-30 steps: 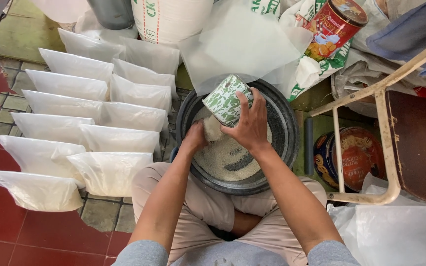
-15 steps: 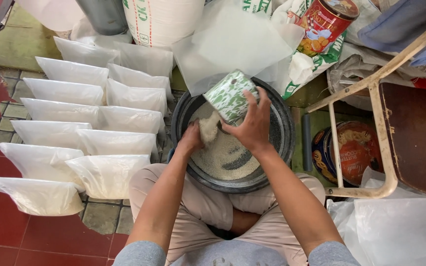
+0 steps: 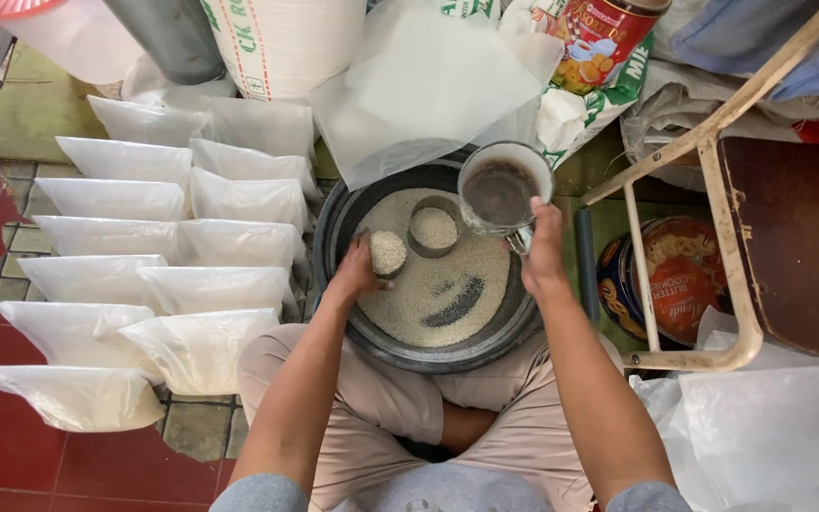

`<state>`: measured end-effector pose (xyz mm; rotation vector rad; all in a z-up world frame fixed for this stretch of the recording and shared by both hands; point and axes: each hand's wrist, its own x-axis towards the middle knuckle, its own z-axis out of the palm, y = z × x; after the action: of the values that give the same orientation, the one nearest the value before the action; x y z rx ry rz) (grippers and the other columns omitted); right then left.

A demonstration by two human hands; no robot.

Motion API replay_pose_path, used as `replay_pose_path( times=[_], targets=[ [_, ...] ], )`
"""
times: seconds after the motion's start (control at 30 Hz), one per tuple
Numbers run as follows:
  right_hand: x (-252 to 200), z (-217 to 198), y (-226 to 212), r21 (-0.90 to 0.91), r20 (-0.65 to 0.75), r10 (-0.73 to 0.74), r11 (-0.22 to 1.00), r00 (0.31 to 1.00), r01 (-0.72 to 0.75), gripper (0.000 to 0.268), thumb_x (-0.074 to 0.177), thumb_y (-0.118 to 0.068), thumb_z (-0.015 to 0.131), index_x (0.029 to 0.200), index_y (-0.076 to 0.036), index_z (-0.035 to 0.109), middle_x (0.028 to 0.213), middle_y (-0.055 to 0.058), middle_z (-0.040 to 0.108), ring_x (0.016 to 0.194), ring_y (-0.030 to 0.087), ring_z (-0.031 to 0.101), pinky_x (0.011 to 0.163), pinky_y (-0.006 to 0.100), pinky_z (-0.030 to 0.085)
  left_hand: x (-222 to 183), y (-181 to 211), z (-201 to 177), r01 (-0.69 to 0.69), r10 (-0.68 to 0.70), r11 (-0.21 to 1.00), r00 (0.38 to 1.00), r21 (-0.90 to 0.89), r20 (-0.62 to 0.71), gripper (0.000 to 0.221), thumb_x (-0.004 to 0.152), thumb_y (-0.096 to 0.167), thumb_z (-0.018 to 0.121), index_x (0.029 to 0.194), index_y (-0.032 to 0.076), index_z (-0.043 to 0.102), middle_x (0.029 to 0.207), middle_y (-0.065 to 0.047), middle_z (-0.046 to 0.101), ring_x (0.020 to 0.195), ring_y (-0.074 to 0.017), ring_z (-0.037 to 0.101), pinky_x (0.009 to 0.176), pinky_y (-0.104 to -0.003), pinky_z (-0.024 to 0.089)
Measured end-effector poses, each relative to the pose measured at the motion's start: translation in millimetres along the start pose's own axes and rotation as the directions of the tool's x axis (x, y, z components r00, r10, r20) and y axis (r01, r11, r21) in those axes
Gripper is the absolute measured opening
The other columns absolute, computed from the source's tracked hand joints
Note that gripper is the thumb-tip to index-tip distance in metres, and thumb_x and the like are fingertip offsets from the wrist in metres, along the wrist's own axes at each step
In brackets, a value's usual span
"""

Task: Scooping rice from a large basin into small plastic bags using a measuring cup for portioning.

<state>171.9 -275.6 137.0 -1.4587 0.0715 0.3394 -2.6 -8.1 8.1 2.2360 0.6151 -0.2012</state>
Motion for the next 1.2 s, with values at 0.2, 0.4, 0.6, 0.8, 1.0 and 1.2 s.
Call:
replay_pose_path(
  times=[0.2, 0.4, 0.6, 0.8, 1.0, 1.2],
  targets=[
    [-21.6, -18.1, -37.8, 0.306, 0.046, 0.259, 0.916, 0.965, -0.261, 0.057, 0.085, -0.061, 0.065, 0.119, -0.016, 0.06, 0.104, 0.004, 0.074, 0.081, 0.024, 0.074, 0.069, 0.049, 0.072, 4.7, -14.9, 11.0, 0.003, -0.003, 0.998, 1.0, 0.056, 0.0, 0.14, 0.054, 0.025, 0.106, 0.162, -0.004, 0.023, 0.161, -0.031, 0.03, 0.15, -0.0521, 0.036, 0.125, -0.06, 0.038],
    [-5.2, -68.0, -29.4, 0.436, -0.029, 0.216, 0.881, 0.976, -0.182, 0.064, 0.086, -0.058, 0.065, 0.133, -0.015, 0.058, 0.127, 0.007, 0.071, 0.099, 0.031, 0.075, 0.084, 0.059, 0.069, -11.8, 9.0, -3.0, -0.019, 0.019, 0.998, 1.0, 0.066, -0.003, 0.131, 0.06, 0.023, 0.104, 0.161, -0.006, 0.025, 0.159, -0.032, 0.034, 0.15, -0.0502, 0.037, 0.125, -0.058, 0.038],
    [25.5, -131.8, -15.2, 0.335, -0.147, 0.083, 0.942, 0.986, -0.03, 0.077, 0.098, -0.058, 0.06, 0.159, -0.021, 0.032, 0.165, 0.018, 0.029, 0.134, 0.045, 0.056, 0.094, 0.065, 0.068, -11.3, 13.0, -0.3, 0.008, -0.008, 0.997, 1.0, 0.076, 0.004, 0.136, 0.062, 0.021, 0.103, 0.166, -0.001, 0.018, 0.16, -0.031, 0.034, 0.151, -0.0479, 0.037, 0.125, -0.059, 0.036],
    [45.2, -135.7, 23.3, 0.273, -0.231, 0.227, 0.948, 0.946, -0.161, 0.088, 0.095, -0.063, 0.062, 0.16, -0.02, 0.023, 0.169, 0.023, 0.013, 0.146, 0.052, 0.04, 0.099, 0.072, 0.058, -14.2, 18.0, 0.7, 0.019, -0.02, 0.994, 1.0, 0.112, 0.006, 0.134, 0.071, 0.015, 0.097, 0.169, 0.003, 0.006, 0.158, -0.037, 0.034, 0.15, -0.0531, 0.035, 0.122, -0.065, 0.037],
    [56.0, -121.4, 57.8, 0.121, -0.195, 0.367, 0.929, 0.91, -0.349, 0.083, 0.102, -0.056, 0.052, 0.165, -0.014, 0.019, 0.17, 0.026, 0.003, 0.157, 0.049, 0.01, 0.119, 0.071, 0.041, -13.9, 25.4, -3.1, 0.051, -0.053, 0.996, 0.998, 0.078, 0.018, 0.138, 0.071, 0.018, 0.098, 0.17, 0.008, 0.003, 0.16, -0.034, 0.032, 0.152, -0.0519, 0.033, 0.122, -0.064, 0.037],
    [120.1, -167.2, 196.5, -0.2, -0.252, 0.312, 0.909, 0.916, -0.365, 0.084, 0.095, -0.066, 0.057, 0.161, -0.019, 0.037, 0.166, 0.018, 0.034, 0.152, 0.041, 0.033, 0.121, 0.062, 0.034, -11.7, 21.8, -0.5, 0.045, -0.048, 0.995, 0.998, 0.094, 0.028, 0.14, 0.07, 0.019, 0.098, 0.171, 0.008, 0.001, 0.16, -0.035, 0.033, 0.151, -0.0538, 0.033, 0.121, -0.065, 0.037]
  ],
)
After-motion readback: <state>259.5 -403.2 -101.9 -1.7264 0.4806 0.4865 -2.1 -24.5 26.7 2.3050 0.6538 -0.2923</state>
